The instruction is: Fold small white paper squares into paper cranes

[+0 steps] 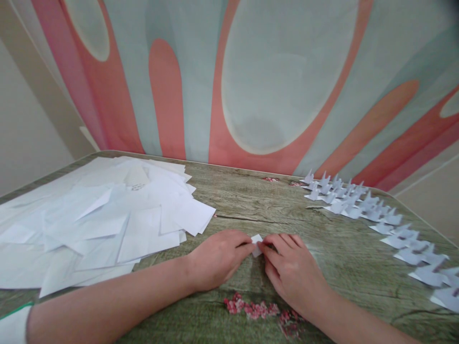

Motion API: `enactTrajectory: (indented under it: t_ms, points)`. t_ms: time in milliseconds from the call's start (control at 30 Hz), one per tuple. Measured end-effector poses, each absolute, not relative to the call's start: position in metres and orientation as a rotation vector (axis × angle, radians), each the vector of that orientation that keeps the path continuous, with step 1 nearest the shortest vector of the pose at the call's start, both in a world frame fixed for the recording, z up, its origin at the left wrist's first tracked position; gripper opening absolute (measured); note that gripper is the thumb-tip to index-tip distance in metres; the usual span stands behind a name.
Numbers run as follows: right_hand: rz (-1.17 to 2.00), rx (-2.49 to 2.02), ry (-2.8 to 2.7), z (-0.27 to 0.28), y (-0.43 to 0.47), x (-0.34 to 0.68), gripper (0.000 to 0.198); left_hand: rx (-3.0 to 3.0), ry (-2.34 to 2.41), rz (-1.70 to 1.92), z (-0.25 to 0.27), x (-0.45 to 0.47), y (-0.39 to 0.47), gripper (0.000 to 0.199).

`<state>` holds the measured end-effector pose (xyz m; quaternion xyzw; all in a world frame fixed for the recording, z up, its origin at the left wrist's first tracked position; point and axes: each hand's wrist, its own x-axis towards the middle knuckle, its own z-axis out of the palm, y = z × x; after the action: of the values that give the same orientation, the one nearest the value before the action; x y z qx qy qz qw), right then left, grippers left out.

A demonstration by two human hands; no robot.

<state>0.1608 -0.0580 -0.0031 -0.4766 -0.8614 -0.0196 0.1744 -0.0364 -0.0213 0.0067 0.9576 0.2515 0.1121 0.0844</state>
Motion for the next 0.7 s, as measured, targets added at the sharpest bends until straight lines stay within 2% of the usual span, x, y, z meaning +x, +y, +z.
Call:
enactTrajectory:
  t_ms: [267,700]
  points:
    - [-0.015,-1.232,-2.385,-0.008,-0.057,0.161,0.018,2.631,0.796,0.549,0.000,-0.039,-0.013,0.028]
    - [0.108,-1.059,-2.424,-0.010,-0.045,0.168,0.027,2.582,0.792,0.602,-0.003,-0.043,-0.001,0.021]
